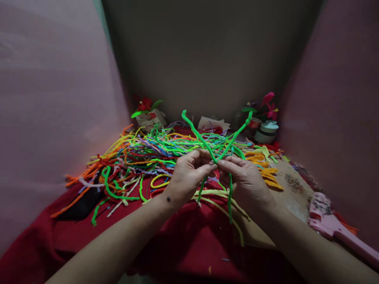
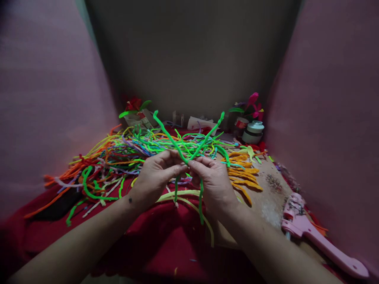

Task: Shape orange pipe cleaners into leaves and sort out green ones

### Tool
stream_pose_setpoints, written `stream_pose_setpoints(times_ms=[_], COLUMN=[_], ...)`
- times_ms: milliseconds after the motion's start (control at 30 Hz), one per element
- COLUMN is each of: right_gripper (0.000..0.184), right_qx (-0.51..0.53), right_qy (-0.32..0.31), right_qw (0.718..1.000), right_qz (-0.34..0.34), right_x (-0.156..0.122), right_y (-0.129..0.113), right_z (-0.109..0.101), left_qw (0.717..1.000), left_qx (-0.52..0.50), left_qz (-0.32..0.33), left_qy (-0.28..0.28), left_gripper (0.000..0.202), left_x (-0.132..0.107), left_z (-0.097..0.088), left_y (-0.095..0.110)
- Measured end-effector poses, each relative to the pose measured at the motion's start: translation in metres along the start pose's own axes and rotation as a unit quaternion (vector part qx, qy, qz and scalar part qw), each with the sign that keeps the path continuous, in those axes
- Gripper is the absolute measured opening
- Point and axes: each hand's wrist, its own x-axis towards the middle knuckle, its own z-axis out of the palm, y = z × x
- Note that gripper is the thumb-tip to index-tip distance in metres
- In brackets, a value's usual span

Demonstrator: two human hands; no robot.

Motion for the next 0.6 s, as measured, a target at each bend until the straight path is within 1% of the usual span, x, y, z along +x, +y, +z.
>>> stream_pose_setpoints(times_ms=[133,200,233,267,300,333,367,433,533,600], right_gripper=[0.019,0.02,0.02,0.021,0.023,0.024,0.025,0.025,0.025,0.028], right_qx=[0.053,0.057,0.051,0.041,0.028,0.015,0.003,-0.016,-0.035,-0.041], right_qy=[-0.007,-0.003,-0.001,0.002,0.004,0.007,0.009,0.005,-0.015,-0.027], right_qw=[0.998,0.998,0.998,0.999,0.999,1.0,1.0,0.999,0.998,0.998], right_qz=[0.043,0.038,0.034,0.03,0.026,0.024,0.024,0.03,0.044,0.045], right_x=[-0.001,-0.003,-0.003,-0.004,-0.005,-0.005,-0.005,-0.004,-0.002,0.0], right_y=[0.0,0.0,0.0,-0.001,-0.001,-0.002,-0.003,-0.005,-0.008,-0.009], right_z=[0.003,0.004,0.005,0.005,0.006,0.005,0.005,0.003,-0.002,-0.004], left_qw=[0.998,0.992,0.984,0.97,0.95,0.923,0.892,0.82,0.71,0.649], left_qx=[0.042,0.092,0.132,0.181,0.234,0.289,0.34,0.435,0.551,0.603], left_qz=[0.035,0.082,0.116,0.158,0.205,0.252,0.297,0.371,0.438,0.462], left_qy=[0.013,0.018,0.021,0.026,0.028,0.029,0.026,0.012,-0.021,-0.034], left_gripper=[0.009,0.002,0.003,0.006,0.008,0.01,0.012,0.015,0.02,0.02], left_x=[0.0,-0.001,-0.002,-0.002,-0.002,-0.002,-0.002,-0.002,-0.001,0.0], left_z=[0.0,-0.001,-0.002,-0.002,-0.003,-0.004,-0.005,-0.006,-0.009,-0.01], left_y=[-0.005,-0.008,-0.009,-0.01,-0.011,-0.011,-0.012,-0.012,-0.012,-0.012])
